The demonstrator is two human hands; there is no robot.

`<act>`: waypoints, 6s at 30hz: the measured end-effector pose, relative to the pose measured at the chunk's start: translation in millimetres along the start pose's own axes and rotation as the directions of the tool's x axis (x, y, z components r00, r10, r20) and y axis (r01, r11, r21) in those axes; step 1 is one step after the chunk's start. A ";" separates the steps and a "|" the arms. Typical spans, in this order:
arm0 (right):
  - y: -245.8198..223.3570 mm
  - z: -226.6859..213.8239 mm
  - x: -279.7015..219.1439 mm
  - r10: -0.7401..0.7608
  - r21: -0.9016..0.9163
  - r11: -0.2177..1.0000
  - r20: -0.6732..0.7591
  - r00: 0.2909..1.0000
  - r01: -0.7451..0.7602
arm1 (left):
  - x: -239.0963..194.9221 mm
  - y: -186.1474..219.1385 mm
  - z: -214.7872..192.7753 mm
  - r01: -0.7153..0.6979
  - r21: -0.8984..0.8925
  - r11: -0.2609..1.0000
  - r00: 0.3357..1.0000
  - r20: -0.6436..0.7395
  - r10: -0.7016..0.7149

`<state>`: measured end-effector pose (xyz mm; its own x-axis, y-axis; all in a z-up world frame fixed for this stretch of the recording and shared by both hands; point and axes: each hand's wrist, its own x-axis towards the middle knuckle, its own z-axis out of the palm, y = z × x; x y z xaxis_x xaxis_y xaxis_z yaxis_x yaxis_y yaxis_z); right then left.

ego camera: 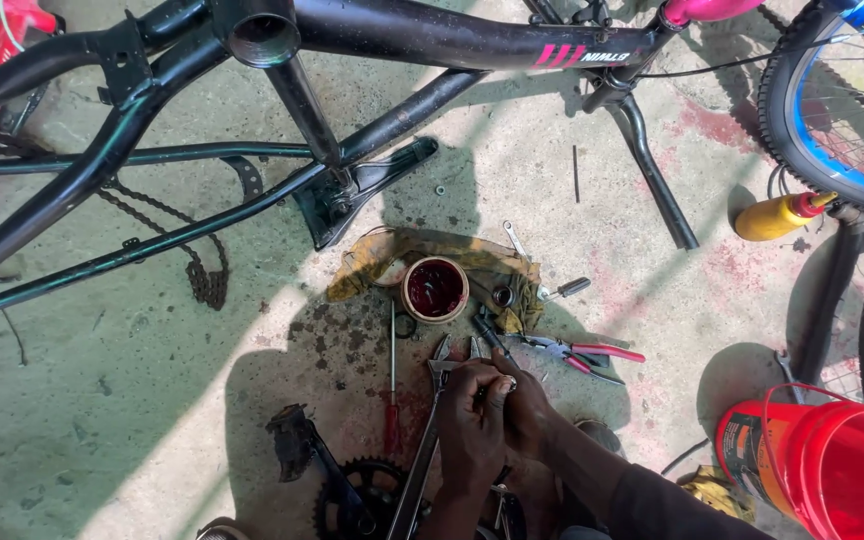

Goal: The person works on a bicycle bottom bracket, using a small tool to apply grease to a bearing. They then use pliers to manipulate the bearing and a wrench to tighten a component on the bicycle frame.

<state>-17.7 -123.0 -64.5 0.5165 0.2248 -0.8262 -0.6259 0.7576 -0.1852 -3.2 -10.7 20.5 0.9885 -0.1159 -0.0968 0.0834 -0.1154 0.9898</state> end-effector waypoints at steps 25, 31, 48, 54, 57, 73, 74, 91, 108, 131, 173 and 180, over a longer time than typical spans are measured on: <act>-148.7 -21.5 126.5 -0.257 -0.694 -0.648 0.587 0.768 0.314 | 5.2 -78.6 -20.0 0.267 -0.137 0.954 0.943 -0.166 -0.288; -137.3 62.6 40.8 -0.323 -0.999 0.008 0.041 0.946 0.046 | 5.6 -74.9 -23.5 0.343 -0.131 0.930 0.920 -0.156 -0.361; -169.6 174.7 49.2 -0.312 -0.956 0.018 0.274 0.910 0.293 | 36.9 -135.2 -84.9 0.165 -0.571 0.804 0.757 -0.450 -0.475; -153.2 170.8 193.8 0.082 -0.310 -0.866 0.687 0.722 0.393 | 44.1 -100.0 -81.1 0.207 -0.591 0.780 0.698 -0.469 -0.541; -106.9 179.5 218.7 -0.131 -0.520 -0.750 0.722 0.679 0.408 | 43.2 -103.0 -83.5 0.169 -0.642 0.748 0.695 -0.461 -0.552; -164.7 170.0 175.1 -0.557 -0.919 -0.309 0.383 0.737 0.243 | 38.3 -90.0 -85.7 0.234 -0.673 0.702 0.673 -0.409 -0.616; -175.4 156.1 175.4 -0.703 -0.891 -0.426 0.435 0.563 0.156 | 37.6 -89.9 -84.4 0.228 -0.668 0.709 0.679 -0.413 -0.607; -131.4 155.9 222.4 -0.338 -0.672 -0.640 0.682 0.648 0.374 | 33.6 -89.8 -80.9 0.216 -0.693 0.688 0.723 -0.360 -0.589; -215.8 21.2 5.5 -0.793 -0.855 -0.517 0.466 0.393 -0.029 | 15.3 -123.5 -56.4 0.265 -0.710 0.653 0.749 -0.274 -0.603; -30.9 -8.8 13.1 -0.800 -0.990 -0.011 0.091 0.593 0.137 | -14.2 -178.5 -35.2 0.404 -0.478 0.780 0.788 -0.251 -0.562; -19.4 26.5 24.8 -0.364 -0.669 -0.587 0.721 0.589 0.456 | -17.8 -182.2 -34.3 0.435 -0.460 0.774 0.776 -0.244 -0.582; -18.5 4.4 32.3 -0.480 -0.753 -0.476 0.655 0.584 0.453 | -18.6 -190.7 -34.1 0.439 -0.500 0.746 0.765 -0.227 -0.602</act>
<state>13.2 -127.0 -85.4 0.9845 0.1693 -0.0455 0.0922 -0.7208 -0.6870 -33.2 47.1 -162.9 0.7348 0.2048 -0.6466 0.5592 0.3565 0.7484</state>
